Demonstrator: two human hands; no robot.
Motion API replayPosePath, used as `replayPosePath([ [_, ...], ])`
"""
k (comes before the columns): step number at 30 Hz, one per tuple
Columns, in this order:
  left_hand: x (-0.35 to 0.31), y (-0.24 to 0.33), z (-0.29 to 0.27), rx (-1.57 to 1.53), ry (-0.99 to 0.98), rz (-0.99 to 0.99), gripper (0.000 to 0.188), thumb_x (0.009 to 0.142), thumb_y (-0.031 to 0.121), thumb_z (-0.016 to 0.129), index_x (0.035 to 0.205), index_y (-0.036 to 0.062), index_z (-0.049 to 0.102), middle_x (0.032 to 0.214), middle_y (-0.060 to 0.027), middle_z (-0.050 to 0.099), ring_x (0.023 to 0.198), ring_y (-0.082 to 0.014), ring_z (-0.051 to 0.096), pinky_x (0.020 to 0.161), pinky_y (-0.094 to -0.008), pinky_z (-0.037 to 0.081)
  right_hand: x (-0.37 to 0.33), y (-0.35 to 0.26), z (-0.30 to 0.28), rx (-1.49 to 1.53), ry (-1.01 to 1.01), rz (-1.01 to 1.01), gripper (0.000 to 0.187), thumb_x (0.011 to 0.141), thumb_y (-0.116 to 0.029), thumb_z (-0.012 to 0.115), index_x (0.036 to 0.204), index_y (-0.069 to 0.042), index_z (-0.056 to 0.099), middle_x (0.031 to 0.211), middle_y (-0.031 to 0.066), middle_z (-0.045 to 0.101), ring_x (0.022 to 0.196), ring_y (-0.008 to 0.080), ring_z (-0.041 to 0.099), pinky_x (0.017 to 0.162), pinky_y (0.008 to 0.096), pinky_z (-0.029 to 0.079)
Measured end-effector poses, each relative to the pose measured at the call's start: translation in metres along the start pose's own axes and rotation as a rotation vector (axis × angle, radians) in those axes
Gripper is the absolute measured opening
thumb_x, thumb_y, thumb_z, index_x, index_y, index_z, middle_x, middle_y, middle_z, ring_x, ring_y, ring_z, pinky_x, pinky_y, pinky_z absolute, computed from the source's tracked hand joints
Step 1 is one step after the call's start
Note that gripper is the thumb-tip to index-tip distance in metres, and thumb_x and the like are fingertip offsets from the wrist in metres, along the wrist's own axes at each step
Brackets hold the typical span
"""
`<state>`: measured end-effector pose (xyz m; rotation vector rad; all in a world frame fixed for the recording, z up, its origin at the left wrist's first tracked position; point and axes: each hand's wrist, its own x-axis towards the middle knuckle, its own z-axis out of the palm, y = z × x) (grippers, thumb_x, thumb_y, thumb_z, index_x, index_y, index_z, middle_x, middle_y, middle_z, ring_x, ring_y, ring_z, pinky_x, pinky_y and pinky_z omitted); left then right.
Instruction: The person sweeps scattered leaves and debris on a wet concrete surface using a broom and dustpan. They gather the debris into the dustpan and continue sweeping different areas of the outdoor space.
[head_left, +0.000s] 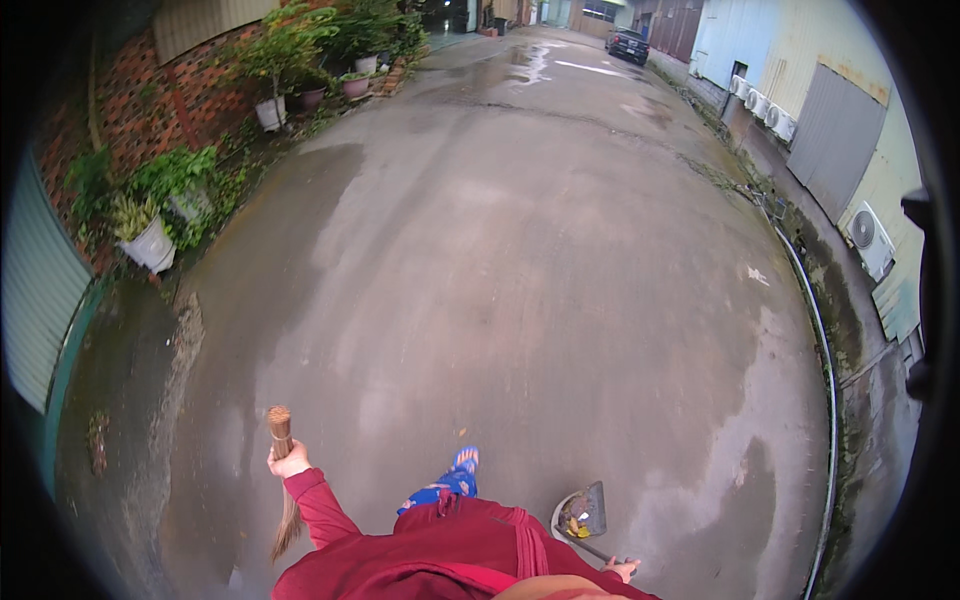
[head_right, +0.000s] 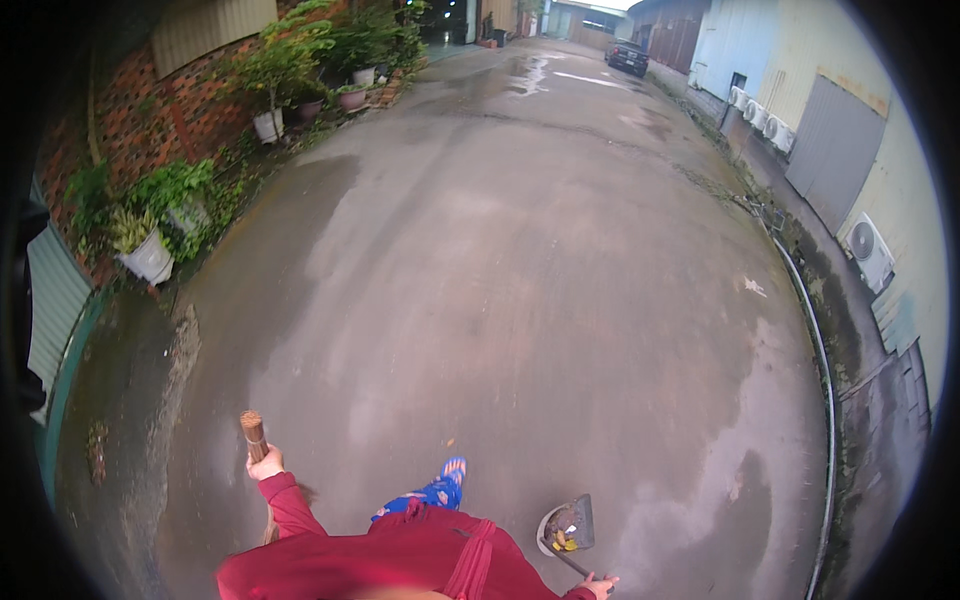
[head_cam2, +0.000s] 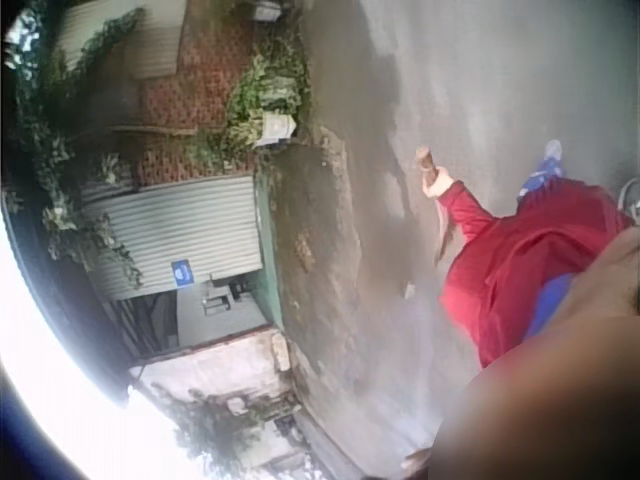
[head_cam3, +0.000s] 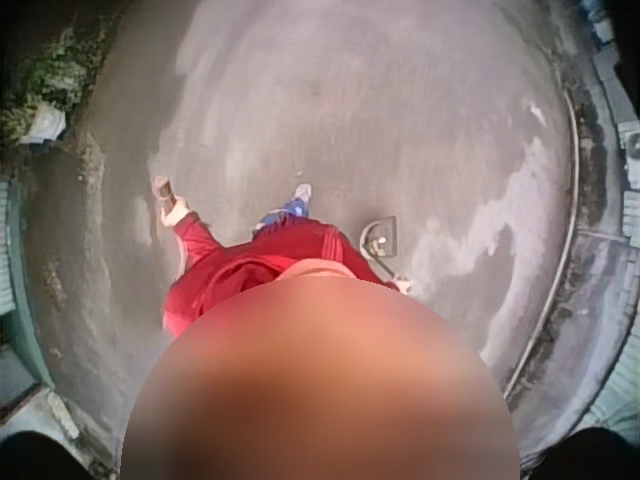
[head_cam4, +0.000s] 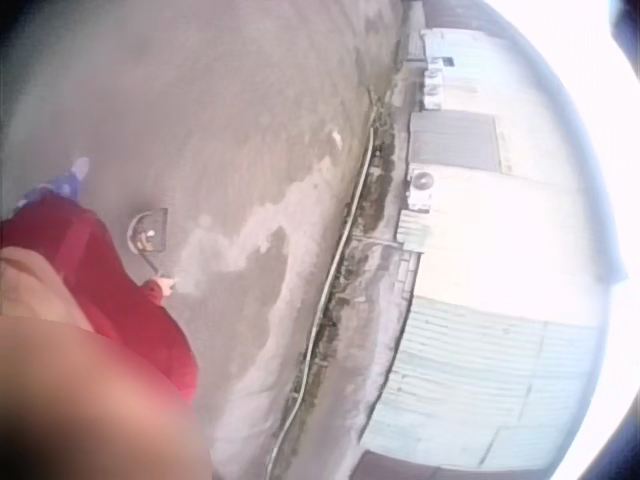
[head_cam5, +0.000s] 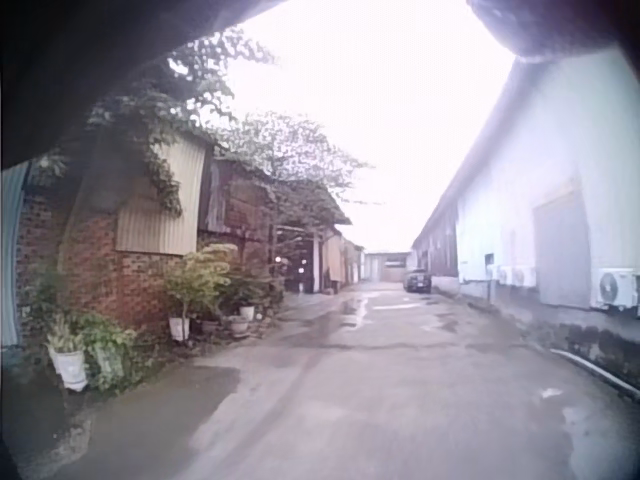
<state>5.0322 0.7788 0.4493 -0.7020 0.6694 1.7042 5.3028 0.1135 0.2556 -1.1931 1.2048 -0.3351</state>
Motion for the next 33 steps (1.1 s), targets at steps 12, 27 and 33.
replayPosePath([
  [12,-0.016,-0.276,0.108,-0.574,-0.020,-0.973,0.012,0.059,0.003,0.054,0.067,0.0025,0.045,0.057,-0.0071,0.045,0.051,-0.0181,0.050,0.045,-0.0279,0.049,-0.094,-0.067,0.288,0.139,0.074,0.060,0.045,0.076,-0.033,0.057,0.105,0.000,0.048,0.109,0.0124,0.048,0.097,0.0284,0.048,0.076,0.0399,0.047],
  [27,0.028,-0.565,0.168,-0.394,-0.015,-0.499,0.016,0.068,0.017,0.049,0.073,0.0016,0.050,0.066,-0.0081,0.050,0.061,-0.0190,0.055,0.055,-0.0268,0.051,-0.019,-0.094,0.672,0.106,0.066,0.180,0.048,0.079,-0.042,0.046,0.111,-0.006,0.046,0.115,0.0077,0.048,0.107,0.0285,0.044,0.079,0.0402,0.047],
  [33,0.071,-0.710,0.215,-0.017,-0.159,0.086,0.009,0.065,0.015,0.045,0.065,0.0067,0.047,0.065,-0.0024,0.052,0.066,-0.0193,0.055,0.066,-0.0327,0.045,-0.019,-0.101,0.793,-0.053,0.024,0.284,0.056,0.079,-0.048,0.041,0.113,-0.004,0.045,0.114,0.0176,0.041,0.096,0.0383,0.043,0.073,0.0403,0.050],
])
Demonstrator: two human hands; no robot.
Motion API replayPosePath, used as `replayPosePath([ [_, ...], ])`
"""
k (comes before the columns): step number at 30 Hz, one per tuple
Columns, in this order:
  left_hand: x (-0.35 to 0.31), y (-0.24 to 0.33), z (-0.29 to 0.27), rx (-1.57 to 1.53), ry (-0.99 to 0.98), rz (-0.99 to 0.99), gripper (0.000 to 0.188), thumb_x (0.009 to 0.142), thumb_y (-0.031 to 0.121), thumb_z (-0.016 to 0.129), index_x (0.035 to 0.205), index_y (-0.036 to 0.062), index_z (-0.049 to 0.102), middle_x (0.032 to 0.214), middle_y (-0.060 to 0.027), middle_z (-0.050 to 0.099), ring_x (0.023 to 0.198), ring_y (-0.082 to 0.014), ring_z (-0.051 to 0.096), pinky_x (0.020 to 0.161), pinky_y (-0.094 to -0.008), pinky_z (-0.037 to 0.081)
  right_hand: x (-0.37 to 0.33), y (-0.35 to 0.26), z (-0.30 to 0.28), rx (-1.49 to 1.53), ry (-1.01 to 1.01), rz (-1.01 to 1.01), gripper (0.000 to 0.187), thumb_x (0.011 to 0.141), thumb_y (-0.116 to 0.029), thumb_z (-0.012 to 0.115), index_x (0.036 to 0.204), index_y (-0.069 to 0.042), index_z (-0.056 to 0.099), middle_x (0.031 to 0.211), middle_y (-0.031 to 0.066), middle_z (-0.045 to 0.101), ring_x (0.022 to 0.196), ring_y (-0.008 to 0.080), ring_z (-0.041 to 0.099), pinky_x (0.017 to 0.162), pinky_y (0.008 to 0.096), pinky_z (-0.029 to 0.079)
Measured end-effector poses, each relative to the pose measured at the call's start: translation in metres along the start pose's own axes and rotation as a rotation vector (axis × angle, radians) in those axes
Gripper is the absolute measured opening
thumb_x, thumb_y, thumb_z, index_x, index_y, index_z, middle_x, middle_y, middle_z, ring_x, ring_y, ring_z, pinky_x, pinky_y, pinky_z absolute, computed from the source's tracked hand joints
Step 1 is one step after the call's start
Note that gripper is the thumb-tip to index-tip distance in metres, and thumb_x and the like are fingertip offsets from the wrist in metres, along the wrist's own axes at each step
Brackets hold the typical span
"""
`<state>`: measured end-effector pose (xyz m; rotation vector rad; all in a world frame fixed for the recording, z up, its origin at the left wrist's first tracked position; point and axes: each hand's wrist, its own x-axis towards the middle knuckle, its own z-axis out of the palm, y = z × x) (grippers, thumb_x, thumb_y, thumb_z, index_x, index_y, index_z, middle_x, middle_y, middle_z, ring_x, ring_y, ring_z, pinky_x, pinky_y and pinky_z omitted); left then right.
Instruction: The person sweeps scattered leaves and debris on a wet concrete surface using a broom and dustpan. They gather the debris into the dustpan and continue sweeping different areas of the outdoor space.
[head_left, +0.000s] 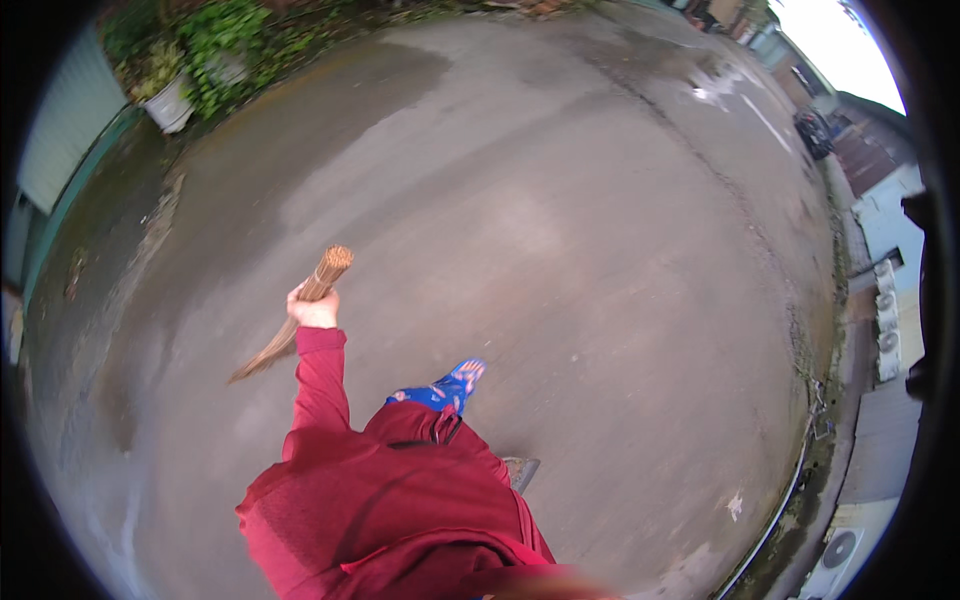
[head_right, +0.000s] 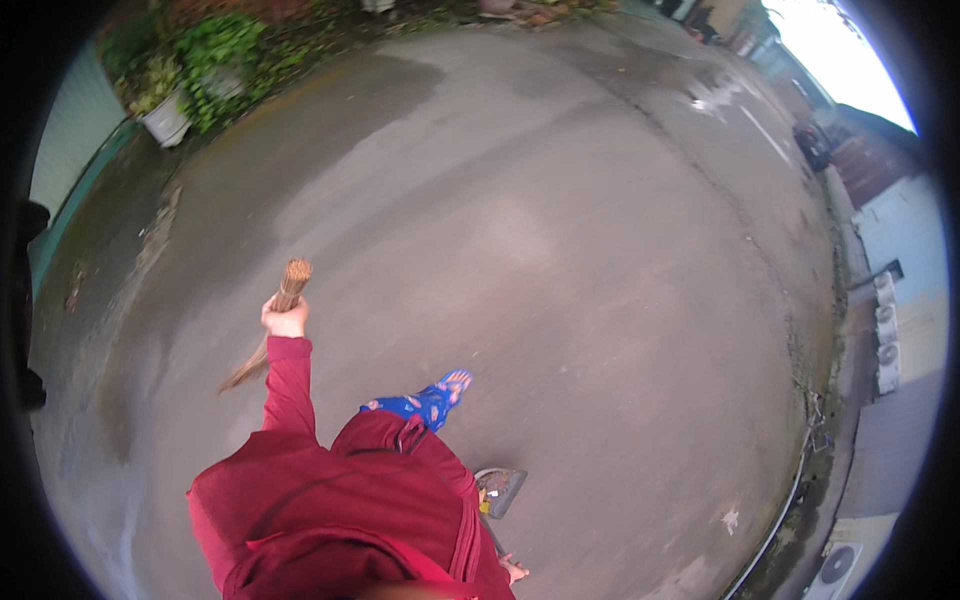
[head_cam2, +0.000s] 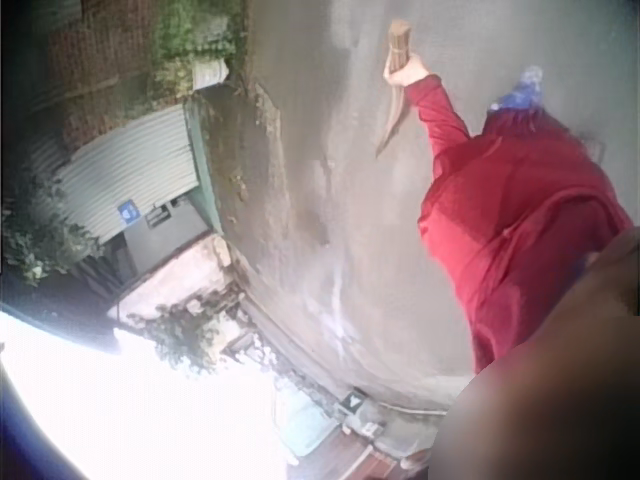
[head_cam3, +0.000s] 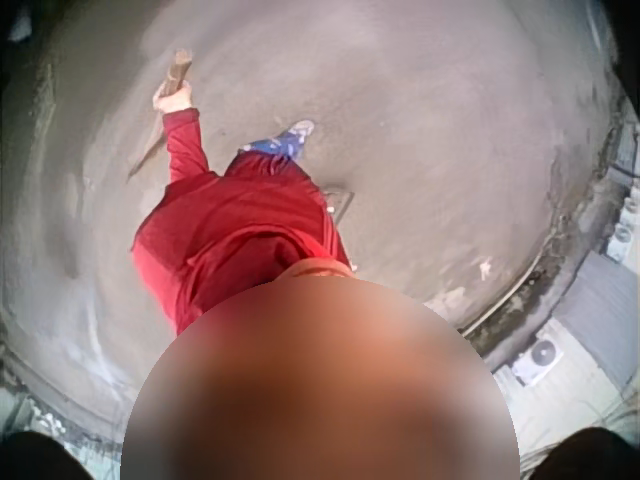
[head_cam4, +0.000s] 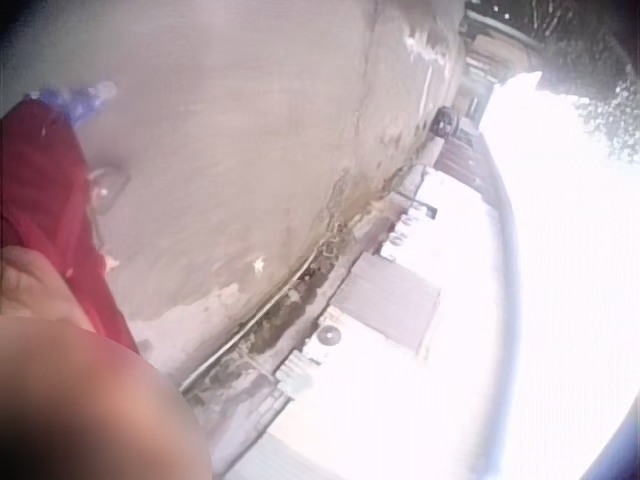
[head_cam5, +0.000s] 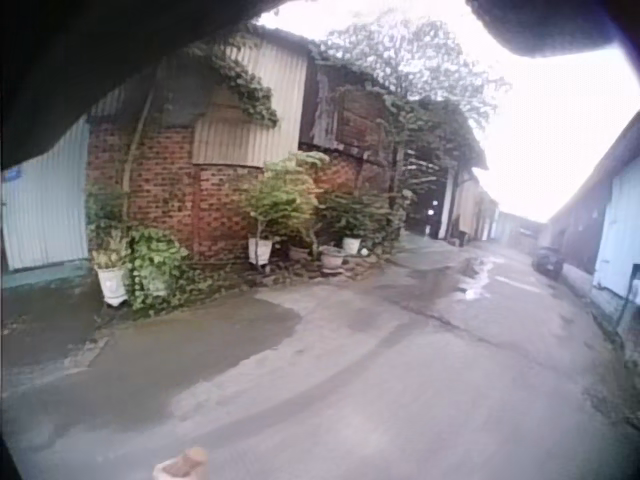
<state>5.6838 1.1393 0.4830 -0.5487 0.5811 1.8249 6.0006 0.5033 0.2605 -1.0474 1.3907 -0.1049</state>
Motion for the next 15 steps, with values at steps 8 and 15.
replayPosePath([
  [8,0.009,-0.233,0.095,0.122,-0.060,-0.220,0.010,0.062,0.016,0.047,0.064,0.0063,0.046,0.066,-0.0033,0.050,0.061,-0.0175,0.052,0.062,-0.0325,0.046,-0.160,-0.036,0.160,-0.148,-0.016,-0.386,0.050,0.081,-0.042,0.046,0.107,0.000,0.047,0.110,0.0169,0.043,0.090,0.0338,0.047,0.070,0.0401,0.050],
  [15,0.018,-0.374,0.164,-0.818,0.342,-1.039,0.029,0.057,0.008,0.060,0.080,0.0014,0.043,0.064,-0.0090,0.044,0.059,-0.0193,0.050,0.043,-0.0310,0.048,-0.201,-0.043,0.333,0.086,-0.008,-0.292,0.048,0.080,-0.039,0.049,0.106,0.002,0.047,0.112,0.0123,0.046,0.100,0.0285,0.045,0.076,0.0401,0.048],
])
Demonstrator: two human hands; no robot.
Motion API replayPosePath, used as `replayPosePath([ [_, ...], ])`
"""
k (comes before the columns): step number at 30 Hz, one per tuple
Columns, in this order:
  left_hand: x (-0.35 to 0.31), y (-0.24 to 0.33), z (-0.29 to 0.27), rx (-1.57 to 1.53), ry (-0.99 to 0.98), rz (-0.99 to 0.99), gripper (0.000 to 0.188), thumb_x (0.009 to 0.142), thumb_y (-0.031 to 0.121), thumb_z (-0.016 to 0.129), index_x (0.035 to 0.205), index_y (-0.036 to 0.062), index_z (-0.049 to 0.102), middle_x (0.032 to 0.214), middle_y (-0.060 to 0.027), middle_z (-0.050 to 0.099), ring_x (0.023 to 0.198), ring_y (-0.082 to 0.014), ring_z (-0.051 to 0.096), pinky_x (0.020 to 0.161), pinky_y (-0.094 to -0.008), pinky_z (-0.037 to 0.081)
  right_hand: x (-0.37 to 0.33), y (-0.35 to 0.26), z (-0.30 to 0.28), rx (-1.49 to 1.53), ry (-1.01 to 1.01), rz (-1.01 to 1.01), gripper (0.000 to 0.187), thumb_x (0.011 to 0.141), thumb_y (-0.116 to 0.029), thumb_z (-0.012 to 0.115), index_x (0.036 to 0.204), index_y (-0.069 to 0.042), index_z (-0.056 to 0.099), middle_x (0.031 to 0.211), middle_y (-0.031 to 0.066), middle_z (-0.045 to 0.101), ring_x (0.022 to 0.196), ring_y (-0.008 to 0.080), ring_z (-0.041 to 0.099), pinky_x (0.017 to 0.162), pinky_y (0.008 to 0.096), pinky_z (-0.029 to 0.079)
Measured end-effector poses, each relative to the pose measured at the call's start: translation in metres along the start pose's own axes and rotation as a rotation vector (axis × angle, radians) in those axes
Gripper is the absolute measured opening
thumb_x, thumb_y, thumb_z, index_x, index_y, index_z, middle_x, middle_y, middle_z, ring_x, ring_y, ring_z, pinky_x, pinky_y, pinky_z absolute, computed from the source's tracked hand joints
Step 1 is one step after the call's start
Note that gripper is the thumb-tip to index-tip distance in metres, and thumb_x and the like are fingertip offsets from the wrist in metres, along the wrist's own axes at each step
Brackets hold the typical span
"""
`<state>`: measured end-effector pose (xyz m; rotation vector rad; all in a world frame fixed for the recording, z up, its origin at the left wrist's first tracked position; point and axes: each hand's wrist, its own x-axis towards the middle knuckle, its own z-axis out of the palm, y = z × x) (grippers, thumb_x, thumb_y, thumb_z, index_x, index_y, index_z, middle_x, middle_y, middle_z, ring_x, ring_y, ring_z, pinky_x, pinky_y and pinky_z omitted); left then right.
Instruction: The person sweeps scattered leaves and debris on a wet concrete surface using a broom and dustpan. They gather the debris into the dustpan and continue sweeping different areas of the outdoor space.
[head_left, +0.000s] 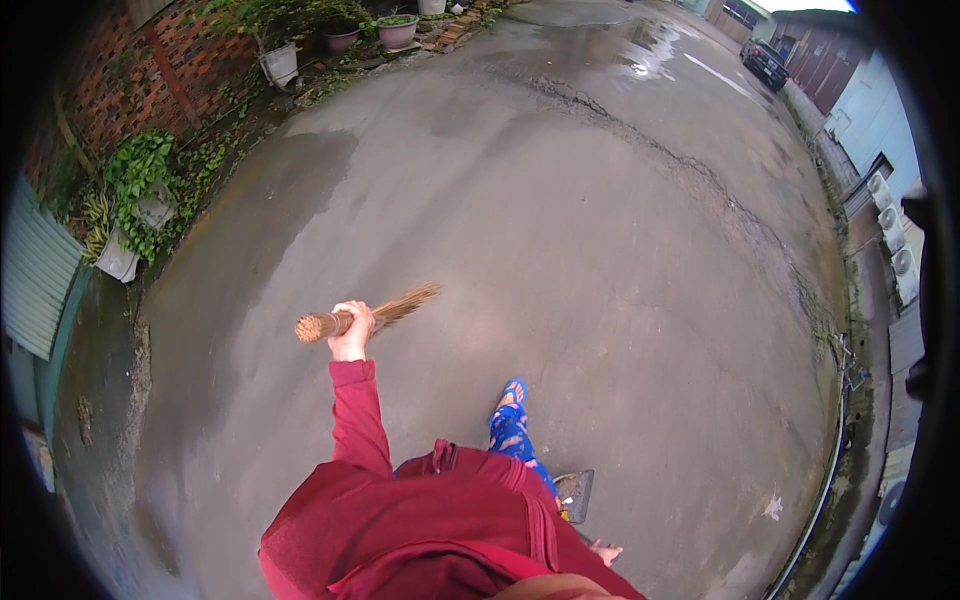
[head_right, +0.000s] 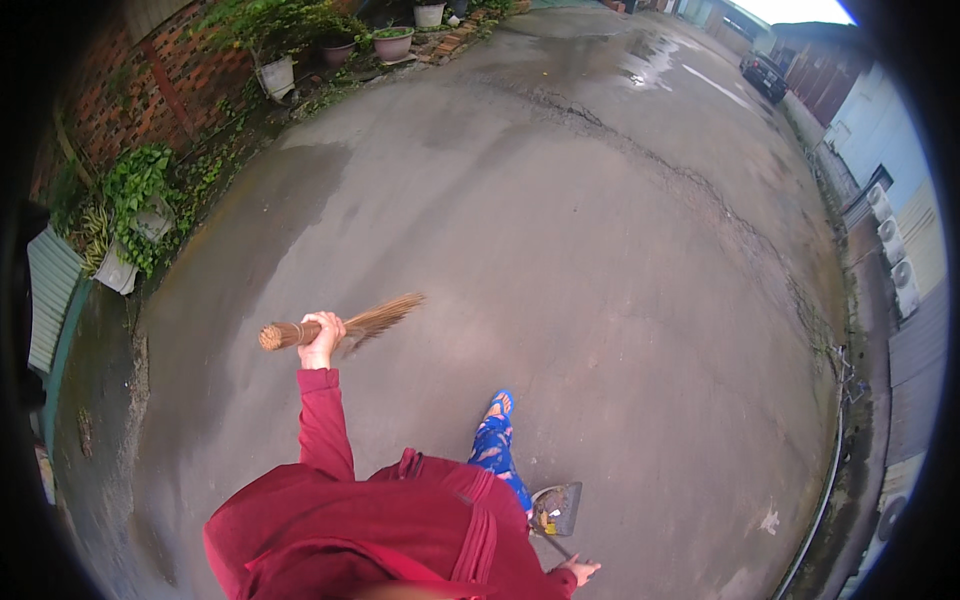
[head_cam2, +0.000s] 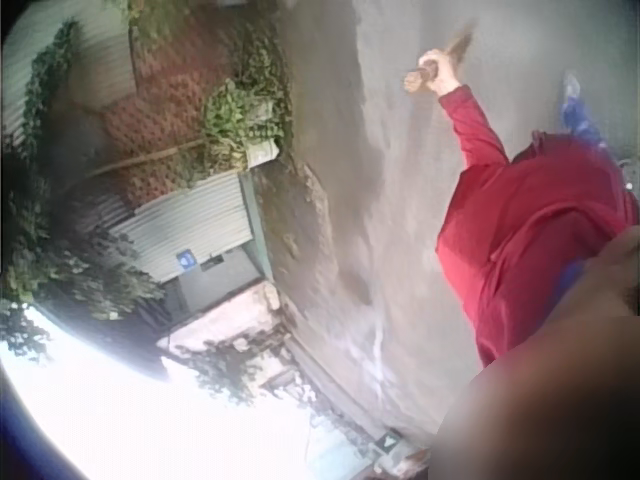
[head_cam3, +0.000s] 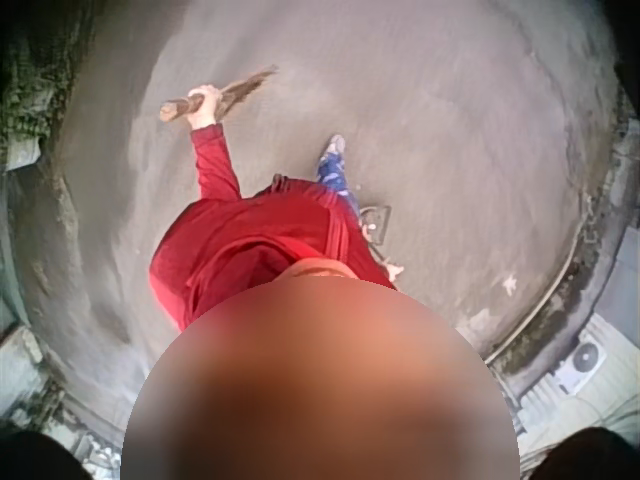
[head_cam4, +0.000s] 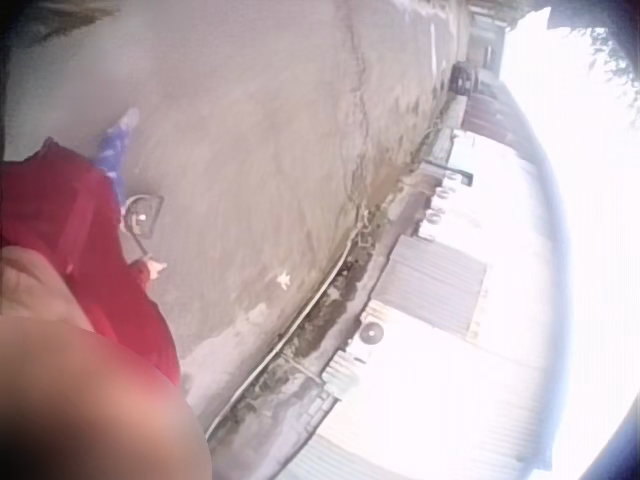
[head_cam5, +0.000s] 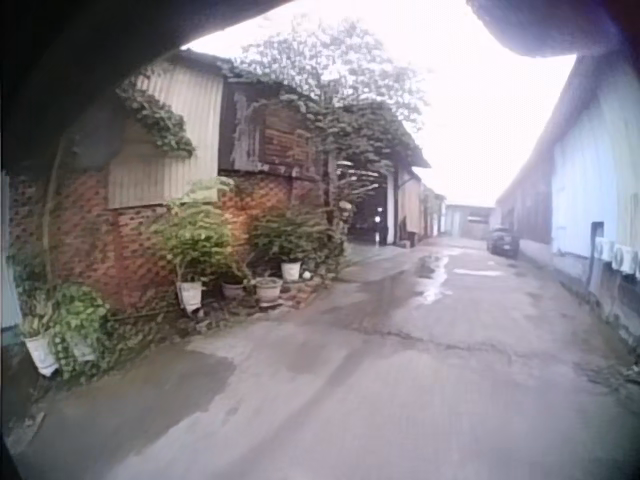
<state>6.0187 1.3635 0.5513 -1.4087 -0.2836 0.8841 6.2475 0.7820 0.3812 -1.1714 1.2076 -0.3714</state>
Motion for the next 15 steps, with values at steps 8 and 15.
replayPosePath([
  [8,0.162,-0.051,-0.006,0.134,-0.016,0.198,0.017,0.057,0.006,0.058,0.072,0.0027,0.049,0.061,-0.0058,0.047,0.054,-0.0179,0.050,0.049,-0.0312,0.052,-0.004,-0.011,0.223,-0.465,-0.134,-0.156,0.046,0.080,-0.038,0.048,0.102,0.002,0.050,0.111,0.0138,0.047,0.101,0.0290,0.045,0.080,0.0385,0.047],
  [15,0.284,-0.021,0.027,0.632,-0.237,0.834,0.019,0.071,0.025,0.045,0.071,0.0063,0.051,0.062,-0.0019,0.053,0.061,-0.0169,0.056,0.057,-0.0298,0.048,-0.031,-0.001,0.364,-0.011,-0.020,0.081,0.045,0.079,-0.037,0.053,0.099,0.003,0.050,0.104,0.0128,0.049,0.097,0.0280,0.046,0.073,0.0388,0.049],
])
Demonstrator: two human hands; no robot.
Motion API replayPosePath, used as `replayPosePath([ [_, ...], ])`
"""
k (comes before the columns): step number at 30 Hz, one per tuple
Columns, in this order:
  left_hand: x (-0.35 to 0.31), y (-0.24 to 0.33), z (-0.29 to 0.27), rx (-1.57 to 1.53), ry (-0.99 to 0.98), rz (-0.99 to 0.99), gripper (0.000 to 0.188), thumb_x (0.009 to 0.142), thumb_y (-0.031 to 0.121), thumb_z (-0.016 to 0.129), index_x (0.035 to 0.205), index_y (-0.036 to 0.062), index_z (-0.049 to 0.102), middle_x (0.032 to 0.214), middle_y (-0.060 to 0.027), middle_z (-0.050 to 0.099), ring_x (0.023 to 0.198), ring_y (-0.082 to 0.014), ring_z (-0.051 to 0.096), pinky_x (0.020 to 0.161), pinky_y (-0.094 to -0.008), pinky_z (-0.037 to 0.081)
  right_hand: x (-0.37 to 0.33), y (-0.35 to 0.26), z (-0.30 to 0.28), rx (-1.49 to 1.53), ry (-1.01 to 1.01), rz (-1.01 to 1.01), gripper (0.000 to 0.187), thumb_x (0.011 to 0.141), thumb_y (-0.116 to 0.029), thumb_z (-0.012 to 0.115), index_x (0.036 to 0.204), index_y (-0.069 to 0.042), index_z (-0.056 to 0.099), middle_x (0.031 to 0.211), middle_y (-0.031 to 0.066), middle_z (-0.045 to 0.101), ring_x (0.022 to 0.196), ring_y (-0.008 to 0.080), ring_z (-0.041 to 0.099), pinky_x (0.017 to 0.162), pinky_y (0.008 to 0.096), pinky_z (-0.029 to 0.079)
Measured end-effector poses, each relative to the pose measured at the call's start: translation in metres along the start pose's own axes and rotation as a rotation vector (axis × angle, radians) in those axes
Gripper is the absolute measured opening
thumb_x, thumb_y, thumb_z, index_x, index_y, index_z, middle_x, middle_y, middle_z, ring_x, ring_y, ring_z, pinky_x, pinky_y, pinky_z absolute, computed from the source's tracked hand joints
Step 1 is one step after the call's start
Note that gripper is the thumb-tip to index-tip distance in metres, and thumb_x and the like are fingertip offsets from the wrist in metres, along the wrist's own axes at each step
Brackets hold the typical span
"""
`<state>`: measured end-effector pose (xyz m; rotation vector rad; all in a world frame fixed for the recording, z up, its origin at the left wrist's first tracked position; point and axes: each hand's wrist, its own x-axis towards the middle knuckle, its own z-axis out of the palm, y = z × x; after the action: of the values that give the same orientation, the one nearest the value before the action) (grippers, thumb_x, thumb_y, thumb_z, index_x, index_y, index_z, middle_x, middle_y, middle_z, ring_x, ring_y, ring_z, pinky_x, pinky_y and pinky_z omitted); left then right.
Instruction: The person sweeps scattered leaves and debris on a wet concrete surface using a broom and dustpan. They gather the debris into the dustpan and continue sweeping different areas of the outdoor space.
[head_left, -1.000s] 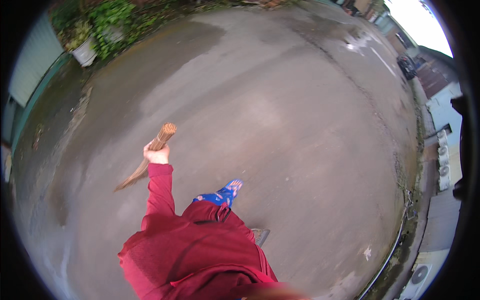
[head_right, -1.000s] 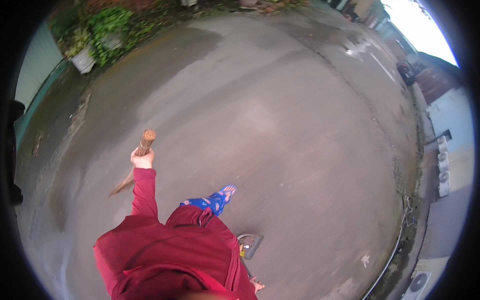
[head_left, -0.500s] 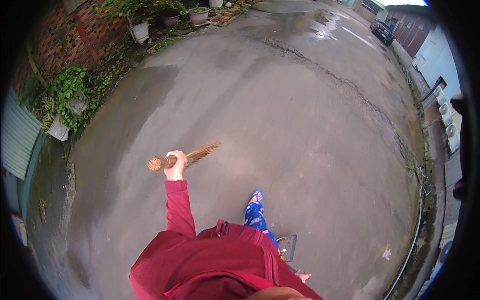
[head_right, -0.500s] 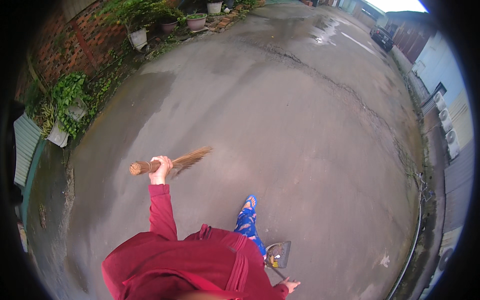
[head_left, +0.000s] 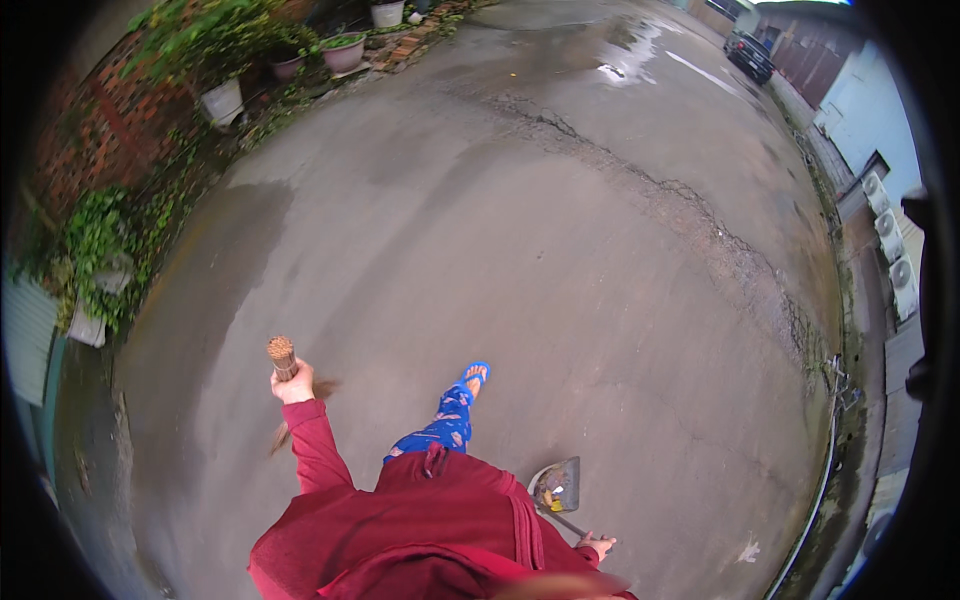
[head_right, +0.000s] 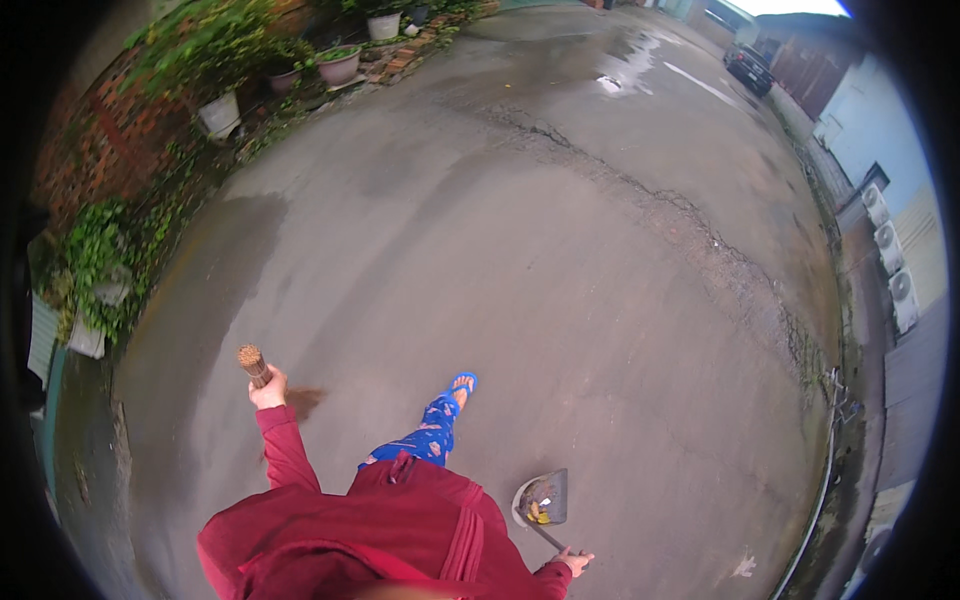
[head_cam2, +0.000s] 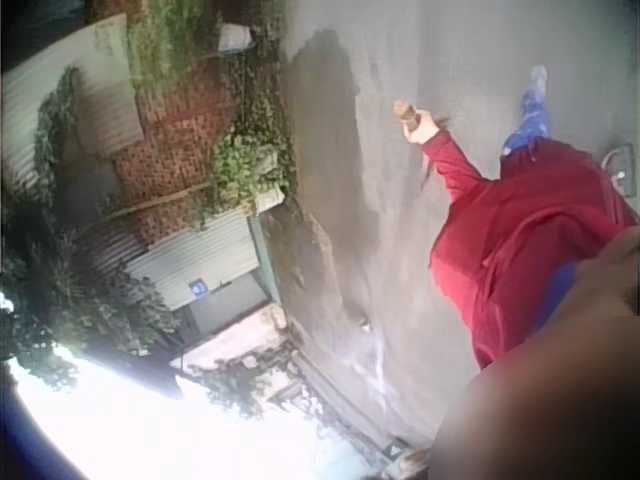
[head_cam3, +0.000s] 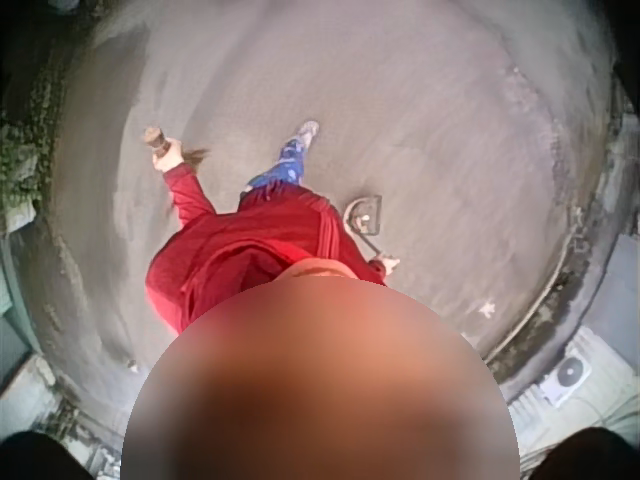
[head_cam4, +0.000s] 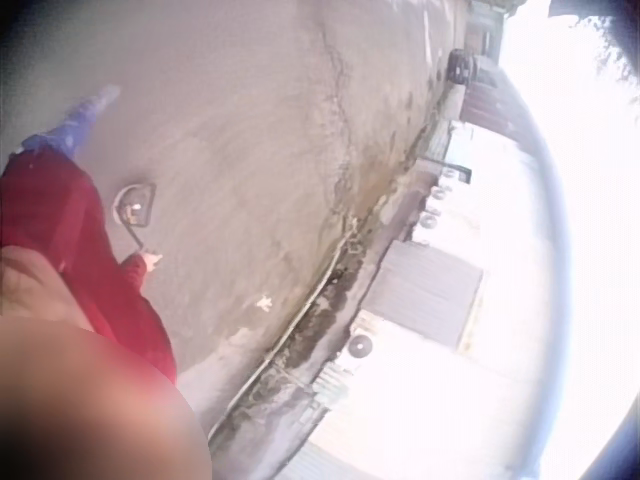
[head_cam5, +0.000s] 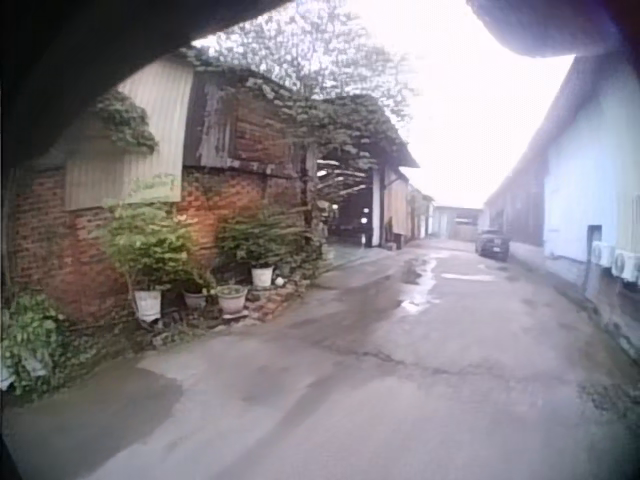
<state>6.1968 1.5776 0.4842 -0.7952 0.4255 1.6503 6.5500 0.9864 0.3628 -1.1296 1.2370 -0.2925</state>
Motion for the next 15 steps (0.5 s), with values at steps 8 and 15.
replayPosePath([
  [8,0.078,-0.232,0.062,0.258,-0.154,0.196,0.010,0.062,0.018,0.048,0.067,0.0096,0.048,0.068,-0.0003,0.053,0.069,-0.0168,0.055,0.064,-0.0309,0.044,-0.079,0.002,0.180,0.071,-0.025,-0.038,0.048,0.079,-0.038,0.052,0.105,0.001,0.046,0.110,0.0119,0.045,0.099,0.0287,0.044,0.075,0.0391,0.048],
  [15,0.095,-0.398,0.098,-0.152,-0.008,-0.752,0.018,0.064,0.004,0.055,0.079,-0.0035,0.046,0.062,-0.0080,0.047,0.050,-0.0168,0.047,0.049,-0.0277,0.049,-0.105,0.021,0.350,0.067,0.013,0.039,0.041,0.078,-0.033,0.055,0.103,-0.002,0.047,0.109,0.0082,0.048,0.098,0.0259,0.045,0.076,0.0388,0.046],
])
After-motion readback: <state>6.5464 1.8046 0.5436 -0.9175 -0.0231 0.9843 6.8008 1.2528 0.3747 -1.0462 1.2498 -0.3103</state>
